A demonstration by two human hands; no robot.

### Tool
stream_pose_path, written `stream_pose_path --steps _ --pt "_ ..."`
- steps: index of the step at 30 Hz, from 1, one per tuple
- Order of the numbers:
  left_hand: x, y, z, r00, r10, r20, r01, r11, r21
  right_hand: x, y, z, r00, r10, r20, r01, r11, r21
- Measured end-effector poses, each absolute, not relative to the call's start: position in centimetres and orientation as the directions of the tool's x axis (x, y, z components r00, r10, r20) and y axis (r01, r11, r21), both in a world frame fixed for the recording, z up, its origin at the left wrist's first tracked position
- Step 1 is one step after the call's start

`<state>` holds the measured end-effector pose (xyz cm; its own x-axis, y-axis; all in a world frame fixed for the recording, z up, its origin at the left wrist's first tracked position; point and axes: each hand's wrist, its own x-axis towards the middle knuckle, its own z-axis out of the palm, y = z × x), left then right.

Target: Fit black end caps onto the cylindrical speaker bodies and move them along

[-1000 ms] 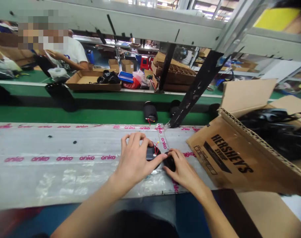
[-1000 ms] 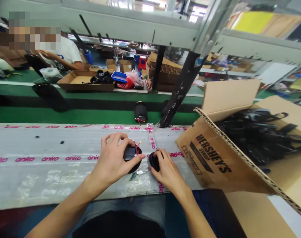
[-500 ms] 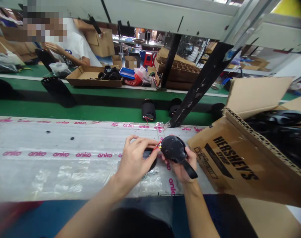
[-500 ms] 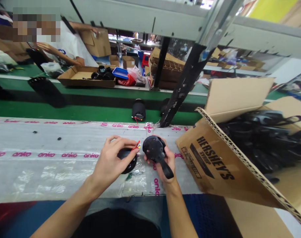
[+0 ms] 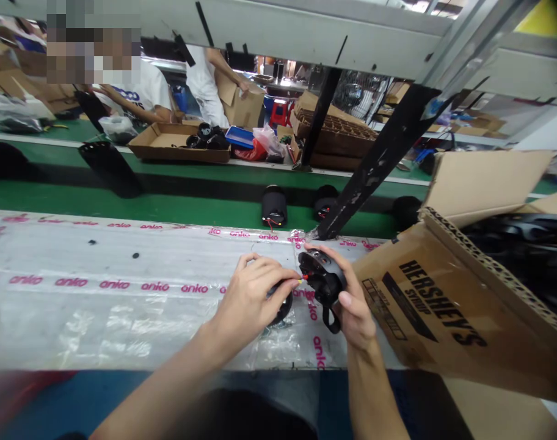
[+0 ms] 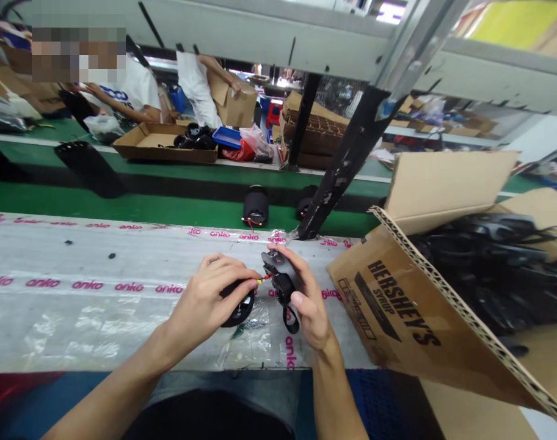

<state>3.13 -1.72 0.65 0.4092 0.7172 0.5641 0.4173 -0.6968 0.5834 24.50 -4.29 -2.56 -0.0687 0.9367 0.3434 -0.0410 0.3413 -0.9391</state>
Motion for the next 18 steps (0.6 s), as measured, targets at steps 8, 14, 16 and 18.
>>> stream_pose_path --steps 8,14,16,18 --pt "3.1 -1.7 0.6 0.377 0.752 0.541 0.411 -0.659 0.630 24.2 -4.9 -2.8 -0.003 0.934 0.356 0.027 0.356 -0.934" --pt "3.1 -1.6 0.5 0.384 0.747 0.543 0.401 -0.664 0.631 23.9 -5.0 -3.0 -0.031 0.918 0.395 -0.035 0.394 -0.918" --pt "3.2 -1.7 0.5 0.357 0.755 0.549 0.395 -0.655 0.644 23.9 -5.1 -3.2 -0.055 0.918 0.392 -0.026 0.391 -0.920" --pt "3.2 -1.7 0.5 0.334 0.767 0.548 0.387 -0.642 0.662 23.8 -5.3 -3.6 -0.049 0.929 0.367 0.009 0.368 -0.930"
